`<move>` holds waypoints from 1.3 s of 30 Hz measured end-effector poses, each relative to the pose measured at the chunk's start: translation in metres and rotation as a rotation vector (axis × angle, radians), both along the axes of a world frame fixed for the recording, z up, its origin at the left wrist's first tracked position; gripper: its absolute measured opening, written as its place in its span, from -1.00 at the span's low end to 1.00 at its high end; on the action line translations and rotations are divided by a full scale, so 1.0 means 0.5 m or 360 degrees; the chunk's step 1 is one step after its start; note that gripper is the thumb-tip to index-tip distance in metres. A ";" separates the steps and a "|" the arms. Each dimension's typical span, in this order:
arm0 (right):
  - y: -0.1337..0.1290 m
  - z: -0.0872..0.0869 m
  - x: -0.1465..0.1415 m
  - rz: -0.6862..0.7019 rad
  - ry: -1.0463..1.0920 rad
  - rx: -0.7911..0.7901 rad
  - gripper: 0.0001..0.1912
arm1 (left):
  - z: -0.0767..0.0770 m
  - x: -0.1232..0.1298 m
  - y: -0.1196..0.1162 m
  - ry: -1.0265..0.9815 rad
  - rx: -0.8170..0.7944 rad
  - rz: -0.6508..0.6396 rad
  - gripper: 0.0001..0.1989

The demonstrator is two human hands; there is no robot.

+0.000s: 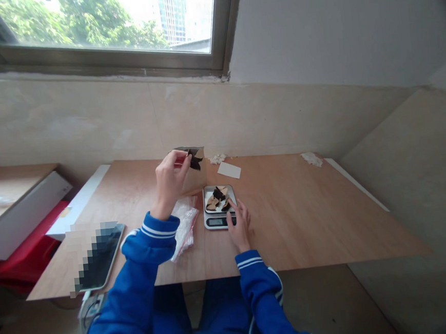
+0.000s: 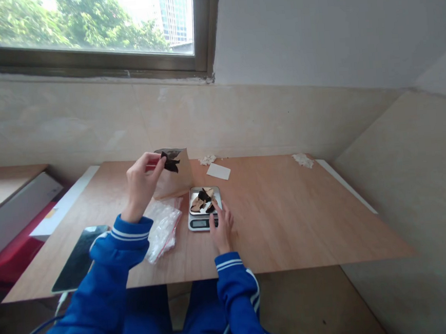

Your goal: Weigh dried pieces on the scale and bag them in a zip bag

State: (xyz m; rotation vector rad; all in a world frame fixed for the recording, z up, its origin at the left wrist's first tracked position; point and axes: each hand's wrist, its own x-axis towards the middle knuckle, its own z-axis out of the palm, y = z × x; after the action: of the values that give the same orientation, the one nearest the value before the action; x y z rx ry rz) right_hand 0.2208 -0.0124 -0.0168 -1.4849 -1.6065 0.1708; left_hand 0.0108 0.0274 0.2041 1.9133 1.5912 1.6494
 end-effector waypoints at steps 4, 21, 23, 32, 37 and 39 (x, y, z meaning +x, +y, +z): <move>0.022 0.000 -0.003 -0.0051 -0.0072 0.0032 -0.59 | -0.059 0.034 -0.049 -0.0662 -0.0342 -0.0324 -0.70; 0.040 -0.005 0.052 -0.0137 0.0253 0.0117 -0.78 | -0.214 0.075 -0.096 -0.1182 -0.0779 -0.0574 -0.73; 0.035 -0.014 0.076 -0.0250 0.0340 0.0128 -0.76 | -0.220 0.073 -0.094 -0.1159 -0.0762 -0.0550 -0.73; 0.011 -0.062 0.183 -0.0586 0.0137 0.0174 -0.75 | -0.290 0.158 -0.038 -0.0657 -0.0778 -0.0362 -0.80; 0.011 -0.068 0.182 -0.0547 0.0089 0.0165 -0.75 | -0.306 0.230 -0.004 -0.0242 -0.0624 -0.0288 -0.81; 0.012 -0.070 0.182 -0.0577 0.0072 0.0155 -0.74 | -0.308 0.239 -0.002 -0.0105 -0.0517 -0.0208 -0.79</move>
State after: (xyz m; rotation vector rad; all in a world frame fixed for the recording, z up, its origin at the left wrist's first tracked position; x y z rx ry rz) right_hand 0.3117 -0.0062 -0.0519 -1.6541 -1.2664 -0.0778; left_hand 0.1304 0.0265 0.0501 1.7378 1.5601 1.2964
